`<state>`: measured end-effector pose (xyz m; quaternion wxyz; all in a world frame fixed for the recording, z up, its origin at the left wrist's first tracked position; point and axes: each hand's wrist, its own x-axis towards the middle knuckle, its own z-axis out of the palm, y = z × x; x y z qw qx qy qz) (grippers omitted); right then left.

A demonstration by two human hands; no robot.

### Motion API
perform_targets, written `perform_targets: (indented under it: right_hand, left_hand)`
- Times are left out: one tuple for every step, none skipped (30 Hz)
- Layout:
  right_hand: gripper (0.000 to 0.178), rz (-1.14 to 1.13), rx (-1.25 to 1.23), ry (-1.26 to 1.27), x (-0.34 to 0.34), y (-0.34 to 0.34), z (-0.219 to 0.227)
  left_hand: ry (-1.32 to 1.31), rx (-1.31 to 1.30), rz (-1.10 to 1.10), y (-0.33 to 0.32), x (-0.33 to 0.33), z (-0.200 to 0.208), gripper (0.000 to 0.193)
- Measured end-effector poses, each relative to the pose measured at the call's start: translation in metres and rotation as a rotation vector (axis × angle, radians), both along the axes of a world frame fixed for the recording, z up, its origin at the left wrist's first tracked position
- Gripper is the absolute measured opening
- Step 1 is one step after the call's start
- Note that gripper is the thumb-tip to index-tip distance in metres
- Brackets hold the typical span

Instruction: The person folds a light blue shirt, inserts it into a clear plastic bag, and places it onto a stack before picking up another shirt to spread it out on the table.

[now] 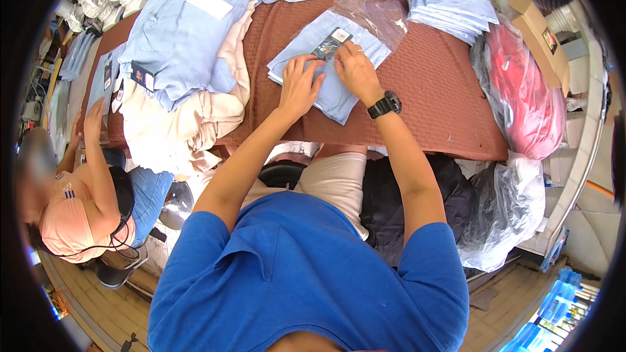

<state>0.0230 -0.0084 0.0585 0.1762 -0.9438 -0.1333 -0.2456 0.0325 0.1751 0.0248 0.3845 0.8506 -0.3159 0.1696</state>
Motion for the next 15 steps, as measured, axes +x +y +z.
perform_targets:
  right_hand:
    - [0.012, -0.007, 0.031, 0.019, 0.002, -0.002, -0.001]
    - [0.012, -0.014, 0.062, 0.038, 0.004, -0.004, -0.001]
    - [0.012, -0.022, 0.092, 0.056, 0.006, -0.006, -0.002]
    - [0.013, -0.005, 0.109, 0.083, 0.007, -0.008, -0.001]
    - [0.014, 0.011, 0.125, 0.11, 0.009, -0.01, -0.001]
    - [0.015, 0.027, 0.141, 0.137, 0.01, -0.011, -0.001]
    - [0.016, 0.045, 0.104, 0.116, 0.007, -0.007, 0.004]
    - [0.017, 0.064, 0.066, 0.096, 0.002, -0.001, 0.009]
    - [0.018, 0.083, 0.029, 0.075, -0.002, 0.005, 0.011]
    - [0.018, 0.068, -0.008, 0.062, -0.003, 0.008, 0.011]
    - [0.018, 0.054, -0.044, 0.05, -0.004, 0.011, 0.009]
    - [0.019, 0.04, -0.08, 0.038, -0.004, 0.012, 0.008]
    - [0.018, 0.037, -0.089, 0.024, -0.004, 0.011, 0.004]
    - [0.018, 0.033, -0.097, 0.01, -0.001, 0.009, 0.0]
    - [0.017, 0.03, -0.106, -0.005, 0.002, 0.007, -0.005]
  left_hand:
    - [-0.005, 0.006, 0.0, 0.0, 0.0, -0.002, 0.028]
    - [-0.018, 0.015, 0.003, -0.001, 0.0, -0.003, 0.028]
    - [-0.031, 0.025, 0.005, -0.001, 0.0, -0.005, 0.029]
    - [-0.045, 0.035, 0.005, -0.001, 0.0, -0.005, 0.029]
    - [-0.048, 0.028, 0.007, -0.001, 0.0, -0.006, 0.03]
    - [-0.05, 0.02, 0.008, -0.002, -0.001, -0.006, 0.031]
    - [-0.053, 0.012, 0.011, -0.001, -0.001, -0.007, 0.032]
    - [-0.046, -0.005, 0.013, -0.001, -0.001, -0.008, 0.032]
    - [-0.039, -0.022, 0.016, 0.0, 0.0, -0.009, 0.033]
    - [-0.033, -0.041, 0.016, -0.001, 0.001, -0.01, 0.033]
    - [-0.037, -0.052, 0.02, -0.001, 0.0, -0.011, 0.034]
    - [-0.041, -0.063, 0.025, -0.002, 0.0, -0.012, 0.034]
    - [-0.045, -0.074, 0.029, -0.002, -0.001, -0.011, 0.034]
    - [-0.041, -0.05, 0.027, -0.003, -0.002, -0.01, 0.034]
    - [-0.038, -0.026, 0.024, -0.003, -0.003, -0.01, 0.033]
